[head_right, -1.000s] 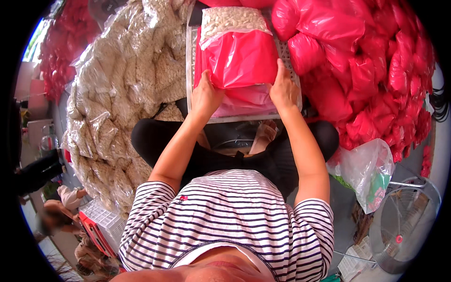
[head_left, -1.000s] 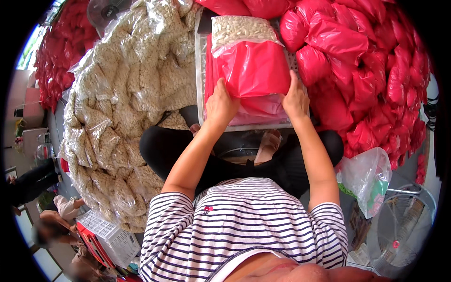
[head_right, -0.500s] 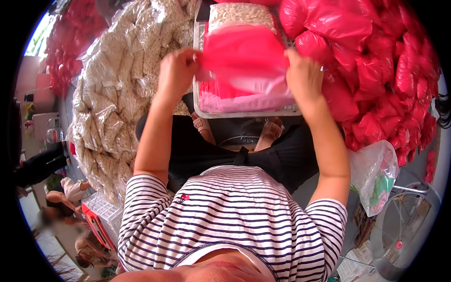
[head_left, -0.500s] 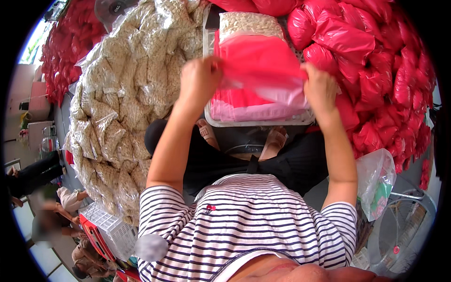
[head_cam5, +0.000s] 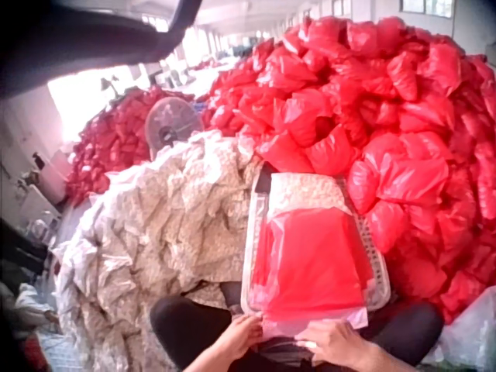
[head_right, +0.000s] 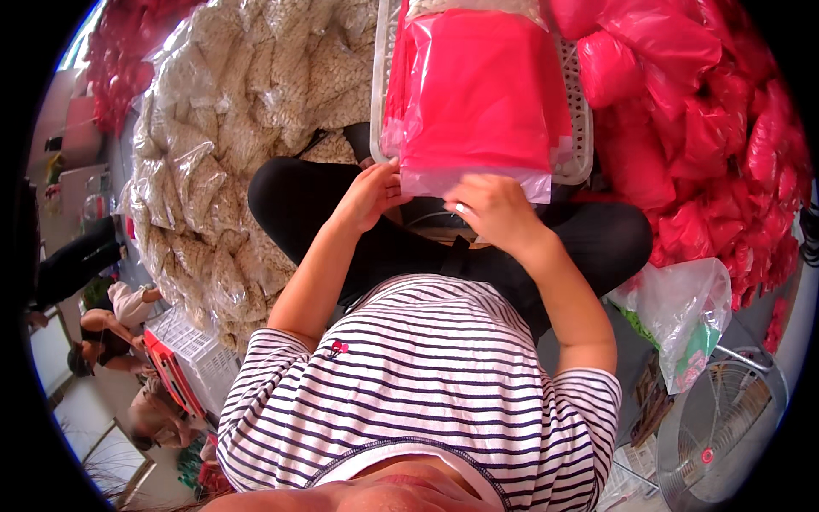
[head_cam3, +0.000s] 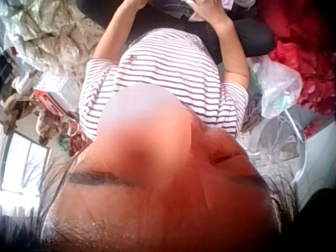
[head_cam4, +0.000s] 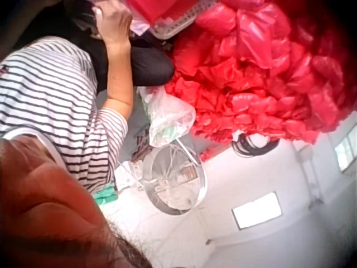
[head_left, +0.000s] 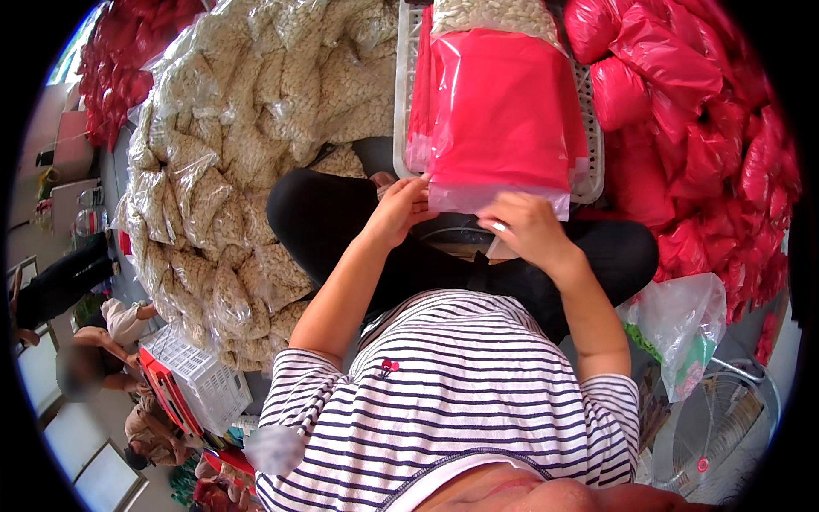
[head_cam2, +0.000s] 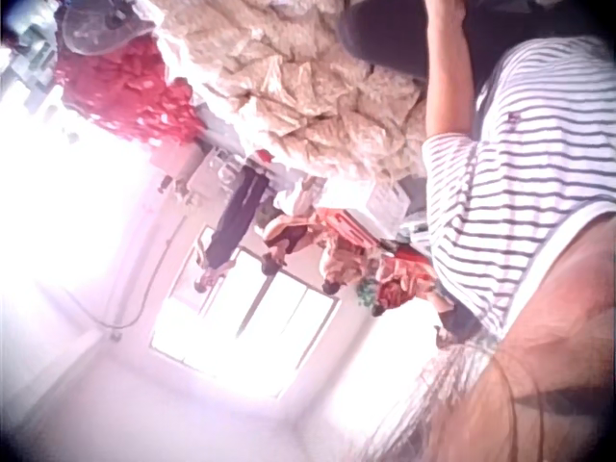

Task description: The person sorts peeled garlic cloves from a large pile on the floor into smaller pink and clear plastic bags.

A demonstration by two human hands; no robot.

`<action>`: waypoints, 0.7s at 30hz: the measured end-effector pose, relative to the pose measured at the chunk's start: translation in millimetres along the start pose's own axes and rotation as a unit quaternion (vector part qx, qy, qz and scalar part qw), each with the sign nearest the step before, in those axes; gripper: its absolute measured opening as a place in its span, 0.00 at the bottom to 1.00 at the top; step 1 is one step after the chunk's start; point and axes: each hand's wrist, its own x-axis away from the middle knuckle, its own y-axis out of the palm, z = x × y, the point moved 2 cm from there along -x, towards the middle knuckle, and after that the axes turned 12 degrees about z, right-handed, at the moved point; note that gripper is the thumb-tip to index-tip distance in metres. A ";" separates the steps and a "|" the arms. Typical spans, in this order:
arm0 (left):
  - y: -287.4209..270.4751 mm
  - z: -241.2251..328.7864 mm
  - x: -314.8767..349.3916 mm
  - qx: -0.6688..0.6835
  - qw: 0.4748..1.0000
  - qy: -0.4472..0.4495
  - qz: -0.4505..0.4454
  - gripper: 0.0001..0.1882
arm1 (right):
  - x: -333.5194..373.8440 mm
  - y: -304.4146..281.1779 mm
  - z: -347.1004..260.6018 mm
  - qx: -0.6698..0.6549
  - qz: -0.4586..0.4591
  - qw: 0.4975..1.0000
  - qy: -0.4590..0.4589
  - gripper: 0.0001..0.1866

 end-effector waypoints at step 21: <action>7.4 79.6 20.9 -0.674 0.485 0.557 0.009 0.45 | 104.0 -149.0 19.0 -0.263 -0.035 0.909 0.322 0.12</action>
